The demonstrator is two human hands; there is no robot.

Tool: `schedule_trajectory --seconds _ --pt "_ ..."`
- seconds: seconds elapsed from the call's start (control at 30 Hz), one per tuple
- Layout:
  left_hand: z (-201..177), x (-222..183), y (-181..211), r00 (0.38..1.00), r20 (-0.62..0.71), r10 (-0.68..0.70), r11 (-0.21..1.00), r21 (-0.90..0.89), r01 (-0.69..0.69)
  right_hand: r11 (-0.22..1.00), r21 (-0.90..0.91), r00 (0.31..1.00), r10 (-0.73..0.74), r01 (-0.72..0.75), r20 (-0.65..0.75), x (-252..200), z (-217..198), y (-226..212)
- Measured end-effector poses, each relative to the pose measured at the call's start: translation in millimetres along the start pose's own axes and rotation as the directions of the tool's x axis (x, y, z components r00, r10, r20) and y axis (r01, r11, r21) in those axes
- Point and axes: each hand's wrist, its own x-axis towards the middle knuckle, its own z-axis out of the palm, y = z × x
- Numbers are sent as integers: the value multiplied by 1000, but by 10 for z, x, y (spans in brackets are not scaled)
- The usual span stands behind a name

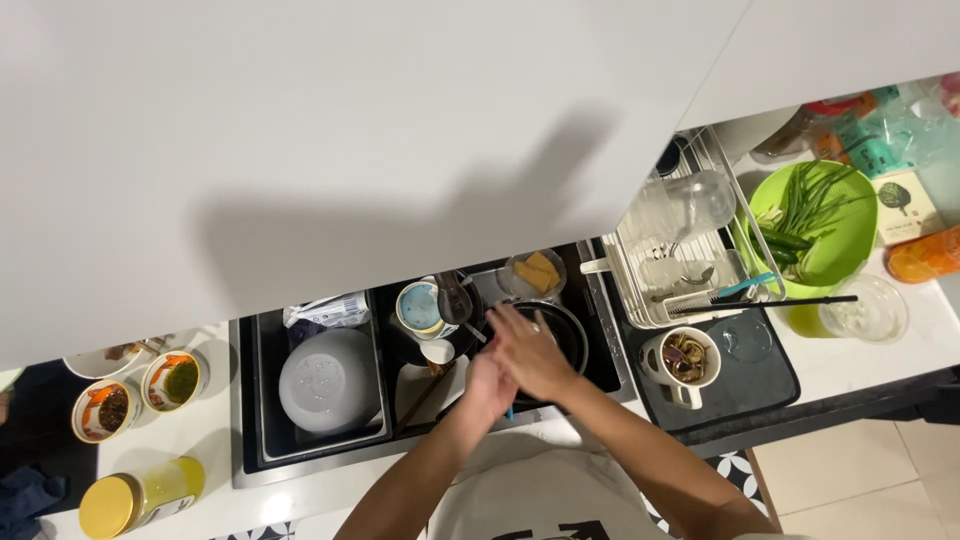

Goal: Mixing a paste in a bowl using a spatula and then washing the bowl and other dishes in a sink.

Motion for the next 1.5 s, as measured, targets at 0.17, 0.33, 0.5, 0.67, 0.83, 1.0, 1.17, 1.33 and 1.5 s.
schedule_trajectory --seconds 0.17,0.33,0.5,0.67,0.83,1.0,1.17,1.33,1.5 --pt "-42 -25 23 987 -119 106 977 197 -81 829 319 886 404 -460 227 -12 328 87" --pt "45 -134 251 979 126 158 984 57 -166 990 139 999 20 -26 47 116 251 -145" --pt "-283 -223 345 985 -53 167 979 130 -159 993 -109 986 -14 33 168 571 156 -166" --pt "-560 -524 428 943 -201 266 950 222 -220 942 -23 828 307 -336 470 1255 707 -194" --pt "-286 -1026 531 892 -250 377 926 132 -354 988 -88 987 -118 128 112 1861 1734 256" --pt "-117 -1491 661 868 -224 444 896 87 -436 956 -289 971 15 56 239 2142 1815 150" --pt "-200 -1686 618 841 -238 486 873 95 -478 883 -437 912 27 169 408 2229 1955 152" --pt "-182 -1819 681 827 -223 516 857 130 -499 916 -360 880 17 177 475 2049 1624 116" --pt "-59 -1871 739 838 -214 502 861 214 -461 943 -209 950 -211 260 230 1616 988 -131"
